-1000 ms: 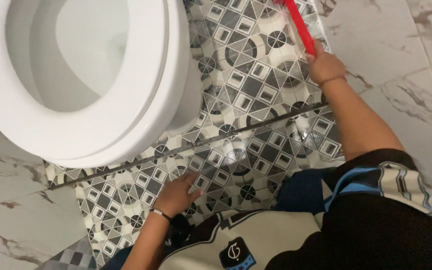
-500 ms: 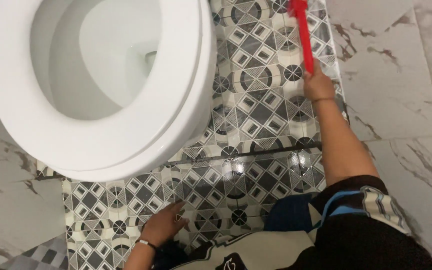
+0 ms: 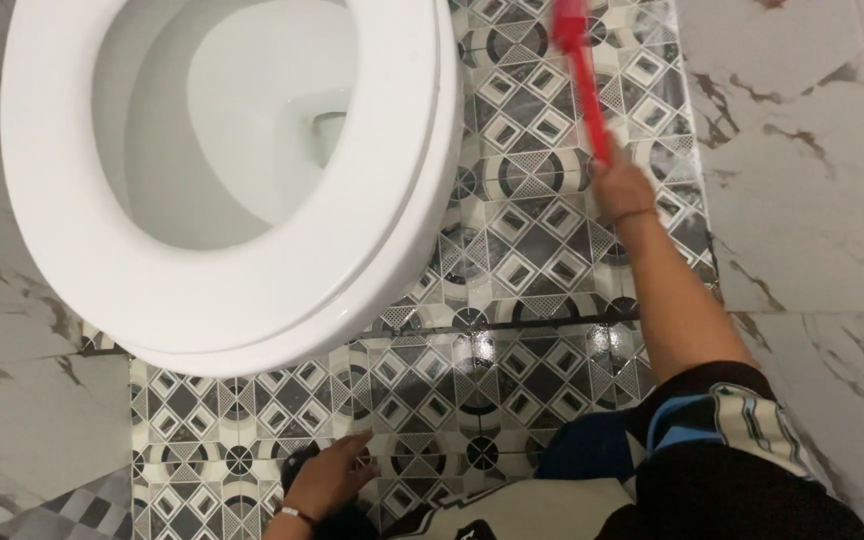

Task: The person opens a green bottle of cleaning liquid and pours it into the toilet bowl. They then use a red toilet brush to scrub the floor tiles around the base of the toilet.

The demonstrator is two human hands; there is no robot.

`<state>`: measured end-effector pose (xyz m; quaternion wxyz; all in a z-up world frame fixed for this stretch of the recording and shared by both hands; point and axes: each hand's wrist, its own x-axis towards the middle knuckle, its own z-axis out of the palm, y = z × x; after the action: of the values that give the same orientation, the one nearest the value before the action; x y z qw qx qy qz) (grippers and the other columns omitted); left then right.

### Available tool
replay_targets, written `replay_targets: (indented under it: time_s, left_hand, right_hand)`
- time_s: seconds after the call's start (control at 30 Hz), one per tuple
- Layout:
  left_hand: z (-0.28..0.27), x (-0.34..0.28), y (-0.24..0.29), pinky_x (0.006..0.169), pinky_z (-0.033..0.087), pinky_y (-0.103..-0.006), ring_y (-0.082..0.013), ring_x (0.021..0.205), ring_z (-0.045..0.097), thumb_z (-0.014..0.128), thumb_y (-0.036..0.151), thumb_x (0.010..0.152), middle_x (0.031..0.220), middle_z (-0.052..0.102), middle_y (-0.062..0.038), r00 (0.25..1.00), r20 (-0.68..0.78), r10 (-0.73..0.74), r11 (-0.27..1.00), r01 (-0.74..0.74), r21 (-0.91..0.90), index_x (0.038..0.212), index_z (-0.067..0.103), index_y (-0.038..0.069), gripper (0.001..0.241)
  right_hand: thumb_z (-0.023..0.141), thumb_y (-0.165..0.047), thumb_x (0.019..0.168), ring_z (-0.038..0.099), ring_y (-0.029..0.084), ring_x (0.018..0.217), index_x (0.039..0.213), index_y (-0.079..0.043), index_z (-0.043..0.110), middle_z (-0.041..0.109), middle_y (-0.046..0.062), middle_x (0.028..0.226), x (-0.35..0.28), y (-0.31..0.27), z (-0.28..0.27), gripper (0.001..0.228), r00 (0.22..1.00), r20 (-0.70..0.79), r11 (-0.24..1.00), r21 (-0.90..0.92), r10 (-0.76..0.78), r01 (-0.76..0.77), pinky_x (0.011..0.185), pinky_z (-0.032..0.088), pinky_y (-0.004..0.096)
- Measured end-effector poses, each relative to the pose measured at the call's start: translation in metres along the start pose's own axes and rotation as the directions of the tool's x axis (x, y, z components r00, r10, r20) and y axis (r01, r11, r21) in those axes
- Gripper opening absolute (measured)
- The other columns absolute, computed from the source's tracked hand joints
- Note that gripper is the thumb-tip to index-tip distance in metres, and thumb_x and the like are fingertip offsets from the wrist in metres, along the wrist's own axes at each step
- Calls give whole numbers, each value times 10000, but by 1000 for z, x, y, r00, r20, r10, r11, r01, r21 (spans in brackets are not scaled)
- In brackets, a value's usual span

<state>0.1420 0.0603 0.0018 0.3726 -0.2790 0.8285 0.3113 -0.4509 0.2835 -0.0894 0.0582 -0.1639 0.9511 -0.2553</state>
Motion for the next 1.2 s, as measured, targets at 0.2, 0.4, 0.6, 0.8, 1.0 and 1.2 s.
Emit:
replay_targets:
  time_s: [0.2, 0.4, 0.6, 0.8, 1.0, 1.2]
  left_hand:
    - [-7, -9, 7, 1022, 536, -384, -273, 1244, 638, 638, 482, 920, 1493, 546, -30, 996, 78, -40, 999, 41, -9, 1503, 448, 261, 651]
    - [3, -8, 0, 996, 553, -379, -262, 1197, 670, 642, 508, 903, 1442, 587, -42, 999, -7, -50, 996, 50, -78, 1481, 482, 277, 643]
    - [5, -5, 0, 1007, 541, -396, -280, 1230, 640, 655, 507, 911, 1463, 574, -58, 992, 99, -73, 997, 72, 15, 1487, 475, 253, 655]
    - [5, 0, -2, 997, 536, -420, -307, 1257, 600, 645, 485, 917, 1474, 532, -98, 996, -60, 68, 997, -66, 35, 1481, 485, 236, 637]
    - [-1, 2, 5, 987, 551, -409, -280, 1226, 626, 639, 503, 911, 1438, 573, -47, 998, 60, -3, 998, -1, 60, 1492, 458, 253, 658]
    - [-25, -16, 41, 958, 569, -408, -274, 1097, 711, 659, 436, 909, 1408, 617, -61, 992, -72, 103, 995, -101, 19, 1464, 511, 259, 600]
  right_hand:
    - [395, -426, 1066, 716, 386, 875, 1622, -388, 259, 724, 221, 961, -29, -85, -31, 573, 897, 437, 967, -194, -67, 166, 802, 578, 535]
    - [479, -401, 1097, 692, 440, 944, 1607, -248, 334, 713, 244, 1064, 12, 13, -18, 552, 992, 82, 985, -147, 100, -87, 816, 542, 564]
    - [470, -392, 1093, 726, 389, 832, 1643, -224, 250, 731, 222, 907, -45, -77, -22, 616, 937, 335, 970, -173, -104, 170, 761, 589, 502]
    - [394, -444, 1117, 698, 313, 772, 1616, -350, 305, 701, 170, 897, -17, -3, -57, 515, 938, 297, 970, -211, 178, -117, 672, 571, 458]
    - [370, -427, 1089, 695, 315, 741, 1650, -295, 176, 713, 174, 886, -82, -60, -74, 609, 925, 351, 982, -164, 144, -90, 690, 597, 456]
    - [306, -435, 1116, 719, 334, 776, 1660, -395, 160, 720, 232, 920, -79, -36, -91, 565, 853, 481, 932, -363, 201, -14, 753, 622, 472]
